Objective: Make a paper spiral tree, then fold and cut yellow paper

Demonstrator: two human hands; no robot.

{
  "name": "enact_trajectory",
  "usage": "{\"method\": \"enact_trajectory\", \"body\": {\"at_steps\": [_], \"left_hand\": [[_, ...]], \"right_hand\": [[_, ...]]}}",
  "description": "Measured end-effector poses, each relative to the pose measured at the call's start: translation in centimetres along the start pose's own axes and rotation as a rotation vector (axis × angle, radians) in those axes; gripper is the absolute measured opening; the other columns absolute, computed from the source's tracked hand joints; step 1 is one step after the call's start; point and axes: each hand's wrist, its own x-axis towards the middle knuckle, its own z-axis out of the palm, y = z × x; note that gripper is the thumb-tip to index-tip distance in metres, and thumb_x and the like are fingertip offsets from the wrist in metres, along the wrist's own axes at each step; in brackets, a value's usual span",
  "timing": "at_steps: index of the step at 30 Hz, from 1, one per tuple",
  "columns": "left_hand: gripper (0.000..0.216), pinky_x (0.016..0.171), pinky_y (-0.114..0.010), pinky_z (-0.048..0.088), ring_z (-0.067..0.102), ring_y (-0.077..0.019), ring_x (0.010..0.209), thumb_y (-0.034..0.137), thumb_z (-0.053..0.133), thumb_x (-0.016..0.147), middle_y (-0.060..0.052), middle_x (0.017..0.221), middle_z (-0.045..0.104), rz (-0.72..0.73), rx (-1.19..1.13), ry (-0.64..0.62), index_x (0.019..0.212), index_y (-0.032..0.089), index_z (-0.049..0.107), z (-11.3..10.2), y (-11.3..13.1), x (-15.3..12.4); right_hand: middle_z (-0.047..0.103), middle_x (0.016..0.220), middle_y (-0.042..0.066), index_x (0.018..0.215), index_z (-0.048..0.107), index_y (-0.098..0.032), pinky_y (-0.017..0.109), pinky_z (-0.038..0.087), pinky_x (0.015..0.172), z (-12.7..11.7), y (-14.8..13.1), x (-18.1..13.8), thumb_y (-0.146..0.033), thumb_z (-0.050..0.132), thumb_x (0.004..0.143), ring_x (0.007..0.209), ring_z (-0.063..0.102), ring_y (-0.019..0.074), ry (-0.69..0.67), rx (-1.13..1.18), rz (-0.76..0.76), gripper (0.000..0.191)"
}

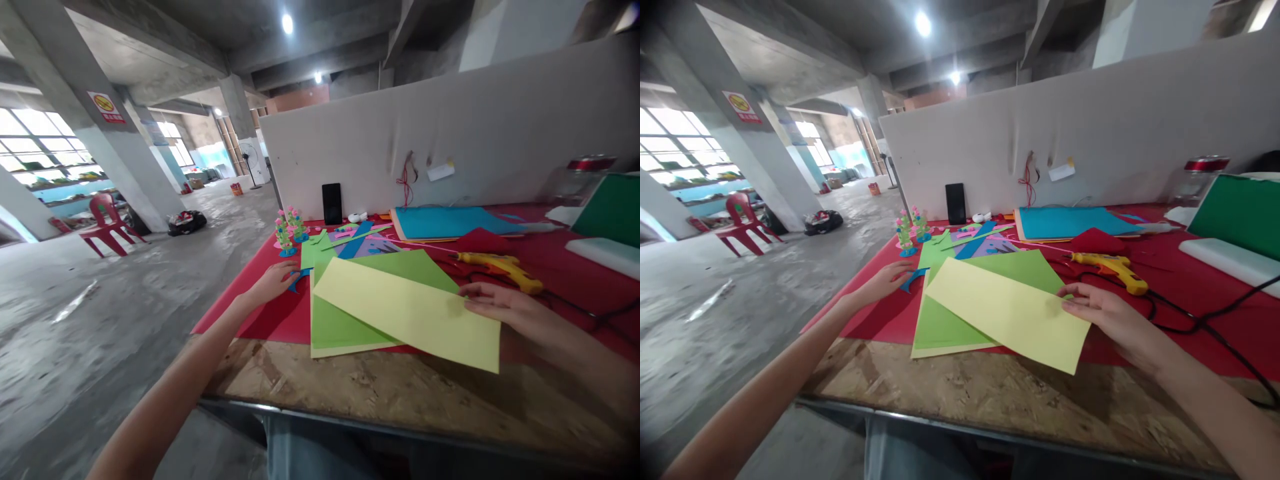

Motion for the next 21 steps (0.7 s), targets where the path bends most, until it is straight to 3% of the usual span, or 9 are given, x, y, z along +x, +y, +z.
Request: {"method": "enact_trajectory", "body": {"at_steps": [3, 5, 7, 8, 10, 12, 16, 21], "left_hand": [[0.039, 0.087, -0.035, 0.039, 0.057, -0.0217, 0.088, 0.04, 0.035, 0.084, -0.011, 0.085, 0.065, -0.063, -0.058, 0.043, 0.085, 0.013, 0.063, 0.1, 1.2, 0.1], [0.039, 0.073, -0.032, 0.046, 0.059, -0.0173, 0.069, 0.04, 0.033, 0.085, -0.01, 0.078, 0.066, -0.075, -0.126, -0.024, 0.093, 0.012, 0.06, 0.1, 2.4, -0.3], [0.039, 0.066, -0.028, 0.048, 0.061, -0.0146, 0.069, 0.039, 0.044, 0.082, -0.01, 0.1, 0.063, -0.053, -0.279, -0.202, 0.114, 0.017, 0.049, 0.3, 3.9, -1.0], [0.046, 0.067, -0.028, 0.049, 0.061, -0.0157, 0.078, 0.039, 0.049, 0.079, -0.011, 0.115, 0.055, -0.041, -0.447, -0.354, 0.121, 0.021, 0.042, 0.5, 4.8, -1.2], [0.051, 0.072, -0.03, 0.049, 0.059, -0.0197, 0.092, 0.044, 0.05, 0.079, -0.014, 0.127, 0.045, -0.037, -0.744, -0.557, 0.123, 0.021, 0.041, 1.3, 6.4, -1.3], [0.048, 0.066, -0.031, 0.05, 0.061, -0.0215, 0.086, 0.049, 0.048, 0.078, -0.017, 0.12, 0.051, -0.115, -0.95, -0.532, 0.112, 0.016, 0.049, 2.5, 7.7, -0.9], [0.027, 0.054, -0.025, 0.051, 0.062, -0.017, 0.07, 0.036, 0.059, 0.074, -0.013, 0.092, 0.064, -0.311, -1.05, -0.296, 0.085, 0.011, 0.056, 4.9, 8.5, 0.4], [0.026, 0.055, -0.022, 0.05, 0.063, -0.0143, 0.067, 0.03, 0.062, 0.072, -0.008, 0.085, 0.067, -0.36, -1.034, -0.234, 0.091, 0.013, 0.059, 6.2, 7.9, 0.2]], "right_hand": [[0.063, 0.088, 0.007, 0.093, 0.055, -0.022, 0.021, 0.047, 0.057, 0.3, -0.8, -0.3, -0.029, 0.062, 0.068, 0.073, 0.061, 0.017, 0.09, 0.079, -0.011, 0.026], [0.063, 0.085, 0.006, 0.094, 0.054, -0.022, 0.02, 0.047, 0.052, 1.1, -1.2, -0.4, -0.028, 0.062, 0.069, 0.069, 0.06, 0.0163, 0.125, 0.149, -0.008, 0.027], [0.062, 0.083, 0.006, 0.093, 0.052, -0.021, 0.021, 0.047, 0.049, 2.4, -1.4, -0.6, -0.025, 0.061, 0.07, 0.065, 0.06, 0.0158, 0.123, 0.222, -0.023, 0.025], [0.062, 0.082, 0.006, 0.093, 0.051, -0.02, 0.021, 0.047, 0.048, 3.2, -1.4, -0.6, -0.024, 0.06, 0.071, 0.063, 0.059, 0.0158, 0.113, 0.25, -0.035, 0.024], [0.06, 0.079, 0.006, 0.092, 0.049, -0.019, 0.022, 0.048, 0.046, 5.0, -1.4, -0.6, -0.023, 0.059, 0.072, 0.062, 0.059, 0.0157, 0.092, 0.282, -0.06, 0.023], [0.059, 0.076, 0.004, 0.091, 0.047, -0.019, 0.022, 0.049, 0.047, 6.7, -1.3, -0.6, -0.023, 0.057, 0.073, 0.062, 0.059, 0.0149, 0.07, 0.282, -0.094, 0.021], [0.061, 0.086, 0.005, 0.09, 0.041, -0.019, 0.026, 0.051, 0.055, 9.1, -0.6, -0.3, -0.024, 0.054, 0.075, 0.068, 0.061, 0.0153, -0.044, 0.208, -0.198, 0.02], [0.061, 0.091, 0.006, 0.092, 0.041, -0.018, 0.025, 0.051, 0.055, 9.9, -0.2, 0.1, -0.031, 0.051, 0.077, 0.071, 0.061, 0.0151, -0.195, -0.017, -0.281, 0.023]]}}
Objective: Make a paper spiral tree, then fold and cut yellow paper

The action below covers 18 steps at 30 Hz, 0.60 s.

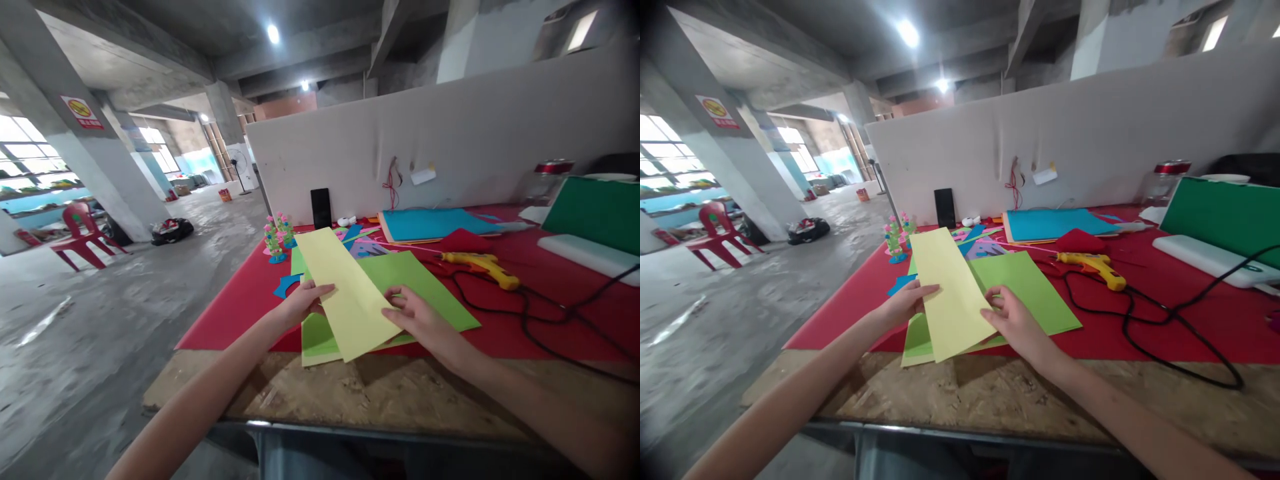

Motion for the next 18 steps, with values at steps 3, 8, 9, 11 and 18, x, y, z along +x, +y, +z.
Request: {"method": "enact_trajectory", "body": {"at_steps": [3, 8, 9, 11, 18], "left_hand": [[0.031, 0.065, -0.024, 0.05, 0.063, -0.0164, 0.075, 0.03, 0.065, 0.069, -0.008, 0.089, 0.067, -0.012, 0.02, 0.006, 0.093, 0.012, 0.06, -0.2, -0.7, -0.4], [0.035, 0.069, -0.03, 0.05, 0.064, -0.021, 0.075, 0.03, 0.07, 0.064, -0.012, 0.091, 0.067, -0.09, 0.1, -0.052, 0.09, 0.008, 0.063, -0.4, -1.3, -0.6], [0.036, 0.069, -0.03, 0.049, 0.064, -0.0214, 0.076, 0.031, 0.07, 0.064, -0.012, 0.092, 0.067, -0.095, 0.109, -0.058, 0.09, 0.008, 0.063, -0.4, -1.3, -0.6], [0.037, 0.072, -0.031, 0.049, 0.063, -0.0219, 0.081, 0.033, 0.069, 0.065, -0.011, 0.096, 0.066, -0.09, 0.117, -0.061, 0.093, 0.01, 0.063, -0.5, -1.2, -0.7], [0.032, 0.076, -0.029, 0.048, 0.063, -0.0197, 0.082, 0.032, 0.067, 0.067, -0.008, 0.097, 0.067, -0.059, 0.085, -0.065, 0.092, 0.013, 0.064, -0.3, -1.3, -0.8]], "right_hand": [[0.06, 0.074, 0.004, 0.084, 0.049, -0.015, 0.023, 0.047, 0.049, -2.2, -0.4, 0.4, -0.039, 0.046, 0.08, 0.058, 0.057, 0.0124, -0.045, -0.264, -0.051, 0.024], [0.063, 0.077, 0.006, 0.08, 0.057, -0.014, 0.029, 0.047, 0.065, -8.4, 0.7, 1.3, -0.029, 0.046, 0.079, 0.068, 0.06, 0.0167, 0.367, -0.848, -0.125, 0.018], [0.063, 0.084, 0.008, 0.085, 0.057, -0.013, 0.031, 0.046, 0.071, -9.2, 1.3, 1.3, -0.023, 0.049, 0.076, 0.076, 0.06, 0.0189, 0.393, -0.942, -0.118, 0.016], [0.062, 0.094, 0.012, 0.09, 0.058, -0.01, 0.034, 0.045, 0.079, -9.9, 2.5, 1.4, -0.017, 0.052, 0.072, 0.088, 0.058, 0.0221, 0.373, -1.071, -0.125, 0.02], [0.062, 0.095, 0.006, 0.092, 0.059, -0.015, 0.028, 0.046, 0.077, -8.9, 2.4, 2.4, -0.013, 0.041, 0.079, 0.085, 0.059, 0.0157, 0.233, -1.075, -0.226, 0.023]]}}
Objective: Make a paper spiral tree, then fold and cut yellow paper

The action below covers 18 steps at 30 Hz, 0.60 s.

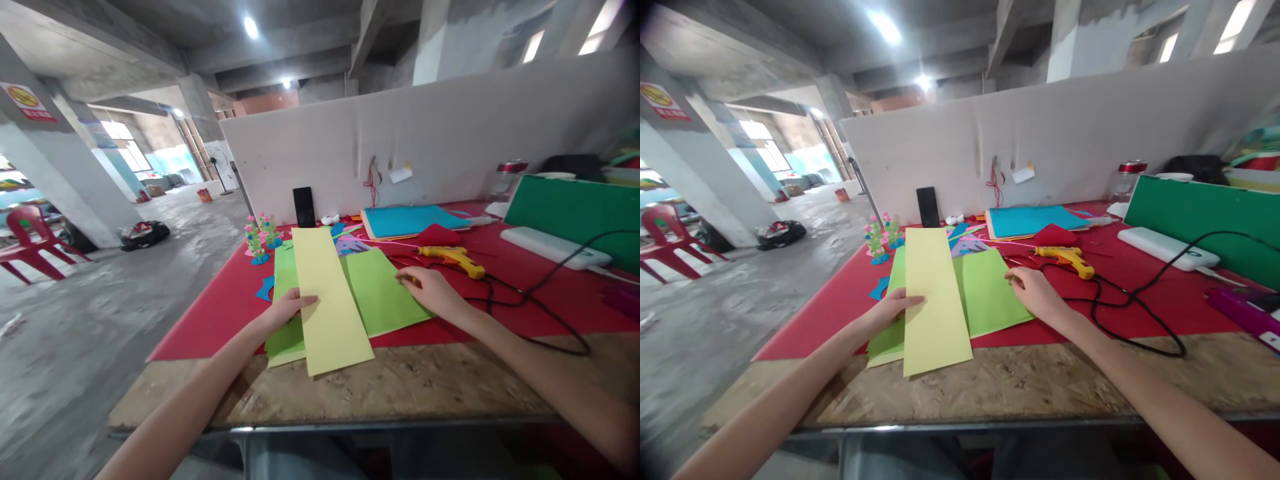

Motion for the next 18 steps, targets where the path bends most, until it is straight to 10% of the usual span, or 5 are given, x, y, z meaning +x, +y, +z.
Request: {"method": "enact_trajectory", "body": {"at_steps": [18], "left_hand": [[0.033, 0.072, -0.03, 0.049, 0.064, -0.0206, 0.076, 0.033, 0.069, 0.064, -0.01, 0.087, 0.069, -0.023, 0.019, -0.021, 0.087, 0.01, 0.064, 0.2, -0.3, 0.4]], "right_hand": [[0.059, 0.097, 0.016, 0.1, 0.052, -0.008, 0.031, 0.041, 0.069, -0.5, 2.7, 4.5, -0.018, 0.047, 0.071, 0.088, 0.057, 0.0254, -0.284, -0.425, 0.053, 0.031]]}}
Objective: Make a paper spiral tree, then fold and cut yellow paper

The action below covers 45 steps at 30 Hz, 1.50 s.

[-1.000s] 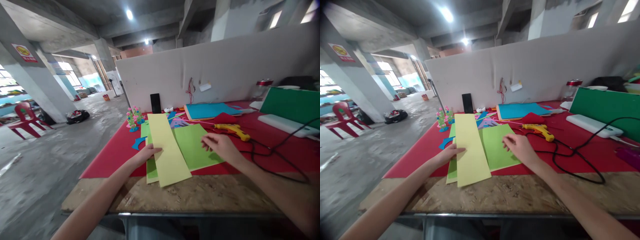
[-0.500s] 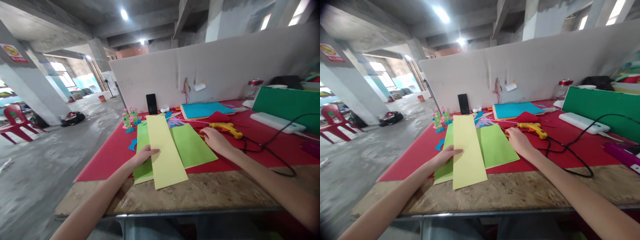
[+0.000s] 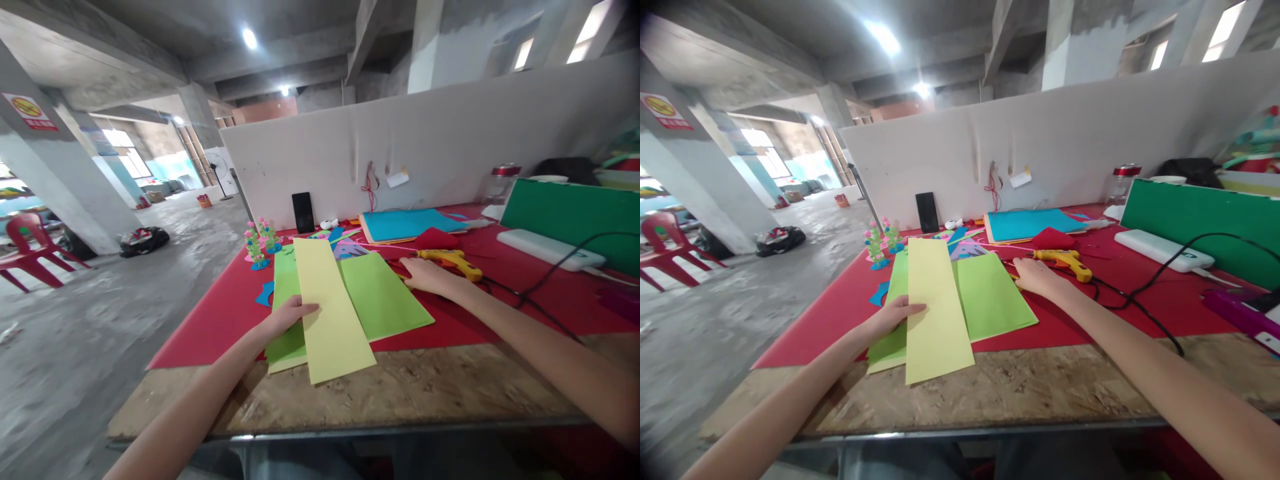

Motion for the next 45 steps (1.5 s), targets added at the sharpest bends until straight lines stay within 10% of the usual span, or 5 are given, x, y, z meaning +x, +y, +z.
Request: {"method": "enact_trajectory", "body": {"at_steps": [12, 19, 22, 28, 45], "left_hand": [[0.033, 0.071, -0.031, 0.05, 0.064, -0.0222, 0.076, 0.032, 0.069, 0.062, -0.01, 0.09, 0.068, 0.0, 0.025, 0.055, 0.087, 0.011, 0.065, 0.2, 0.2, -0.1], [0.031, 0.065, -0.029, 0.05, 0.065, -0.0216, 0.071, 0.031, 0.069, 0.062, -0.012, 0.085, 0.069, 0.028, 0.017, 0.062, 0.083, 0.009, 0.066, 0.5, 0.3, -0.4], [0.031, 0.062, -0.028, 0.05, 0.065, -0.021, 0.068, 0.031, 0.069, 0.063, -0.012, 0.084, 0.069, 0.1, -0.006, 0.12, 0.083, 0.009, 0.066, 0.3, 0.7, -0.4], [0.029, 0.064, -0.023, 0.051, 0.064, -0.0162, 0.073, 0.031, 0.066, 0.067, -0.006, 0.088, 0.068, 0.384, -0.114, 0.357, 0.09, 0.014, 0.064, -1.8, 4.4, -0.2], [0.012, 0.072, -0.021, 0.054, 0.064, -0.0134, 0.078, 0.015, 0.059, 0.075, -0.004, 0.092, 0.068, 0.817, -0.66, 0.642, 0.086, 0.014, 0.064, -5.8, 6.1, 0.4]], "right_hand": [[0.057, 0.085, 0.016, 0.098, 0.05, -0.008, 0.032, 0.036, 0.062, -3.7, -1.0, -1.8, -0.017, 0.054, 0.061, 0.079, 0.056, 0.0294, 0.117, -0.074, 0.113, 0.039], [0.053, 0.077, 0.007, 0.102, 0.042, -0.018, 0.029, 0.035, 0.055, -6.3, 2.6, -2.6, -0.038, 0.057, 0.062, 0.066, 0.051, 0.0188, 0.288, 0.608, 0.344, 0.048], [0.048, 0.071, 0.001, 0.094, 0.041, -0.021, 0.026, 0.037, 0.053, -5.7, 1.4, -3.4, -0.032, 0.055, 0.06, 0.06, 0.047, 0.013, 0.182, 1.372, 0.181, 0.038], [0.043, 0.064, -0.004, 0.082, 0.047, -0.019, 0.022, 0.038, 0.052, -4.1, -4.5, -3.1, -0.029, 0.061, 0.066, 0.053, 0.042, 0.0071, 0.023, 1.88, -0.033, 0.024], [0.06, 0.092, 0.013, 0.115, 0.042, -0.009, 0.037, 0.042, 0.069, -5.6, -9.5, -5.7, -0.026, 0.022, 0.085, 0.069, 0.059, 0.0198, -0.705, 1.834, -0.581, 0.04]]}}
